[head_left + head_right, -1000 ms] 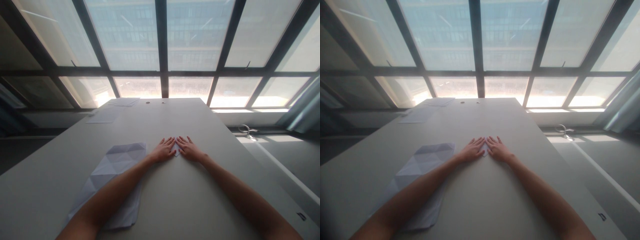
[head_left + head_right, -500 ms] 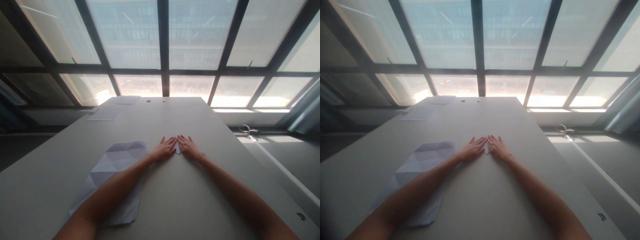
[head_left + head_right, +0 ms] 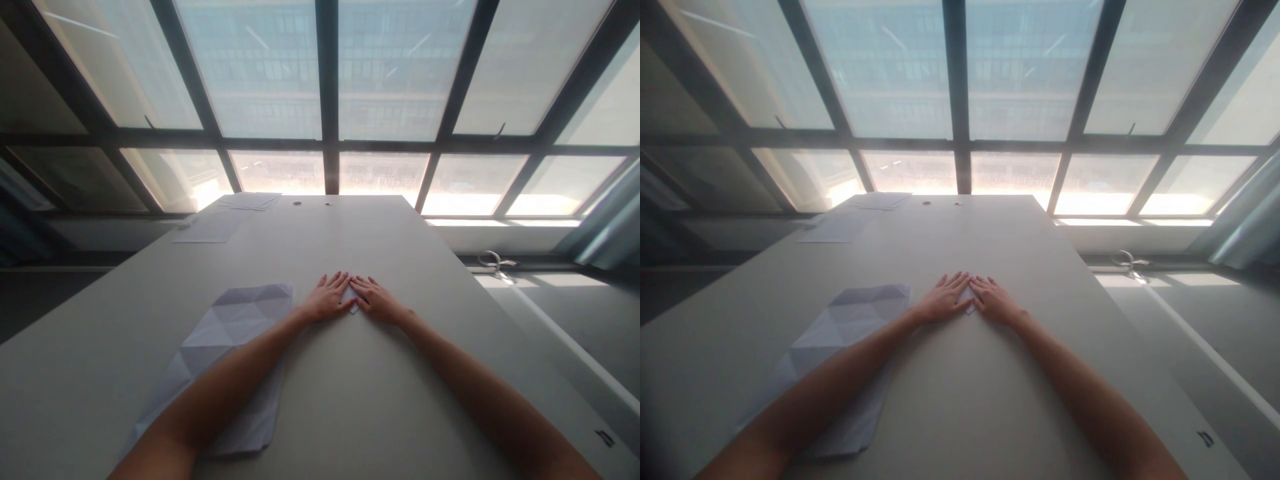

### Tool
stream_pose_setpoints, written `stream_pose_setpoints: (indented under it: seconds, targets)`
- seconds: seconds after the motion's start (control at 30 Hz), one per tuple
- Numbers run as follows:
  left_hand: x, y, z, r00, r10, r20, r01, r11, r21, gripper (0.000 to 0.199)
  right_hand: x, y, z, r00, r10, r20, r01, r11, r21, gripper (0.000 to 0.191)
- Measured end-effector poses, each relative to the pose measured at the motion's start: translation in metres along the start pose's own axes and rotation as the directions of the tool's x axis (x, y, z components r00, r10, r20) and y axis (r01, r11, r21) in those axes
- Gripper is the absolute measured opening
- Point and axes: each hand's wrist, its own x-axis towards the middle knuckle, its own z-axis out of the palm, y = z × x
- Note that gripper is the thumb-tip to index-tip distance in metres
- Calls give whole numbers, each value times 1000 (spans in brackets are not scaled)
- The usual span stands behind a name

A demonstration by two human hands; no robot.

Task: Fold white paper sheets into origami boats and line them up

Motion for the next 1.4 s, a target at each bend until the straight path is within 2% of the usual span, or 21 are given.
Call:
stream_pose_setpoints:
  seconds: [0.13,0.37,0.43,0.53,0.6,0.7,0.77,0.87,0.97,1.03,1.13,1.23,1.4]
  targets:
    - [0,-2,-1,999,17,32,-17,1000,8,83,1,1,2,998,61,26,-60,997,-40,58]
    - [-3,-2,-6,997,59,52,-60,998,30,91,5,20,7,949,314,-41,-316,946,-74,54]
    - [-2,0,-7,997,66,36,-66,997,25,86,4,26,6,921,385,-68,-389,919,-65,52]
    - [-1,4,-7,998,46,-31,-46,999,5,63,3,34,3,896,432,-101,-438,897,-56,49]
    - [1,5,-5,997,19,-80,-20,1000,-11,52,2,36,2,899,423,-113,-430,901,-50,47]
    - [1,3,0,996,2,-86,-3,1000,-17,55,0,36,1,916,384,-121,-389,921,-26,46]
    - [2,0,4,999,9,-53,-9,1000,-15,59,0,34,0,946,297,-132,-299,954,4,47]
    - [4,-3,8,999,-23,-32,22,999,-25,54,0,30,-1,985,110,-136,-103,993,57,42]
    - [6,-6,7,989,-109,-96,104,993,-53,49,0,26,-3,992,25,-121,-13,995,102,36]
    - [7,-7,3,972,-138,-189,121,988,-98,42,0,24,-4,991,31,-130,-17,994,108,36]
    - [6,-10,-4,950,-97,-296,40,980,-195,26,-1,24,-4,987,68,-147,-54,994,94,35]
    - [5,-12,-6,959,7,-284,-77,969,-236,21,-1,26,-2,980,101,-169,-87,992,90,35]
    - [7,-13,-4,965,74,-251,-131,967,-218,41,2,35,2,978,133,-161,-108,982,154,42]
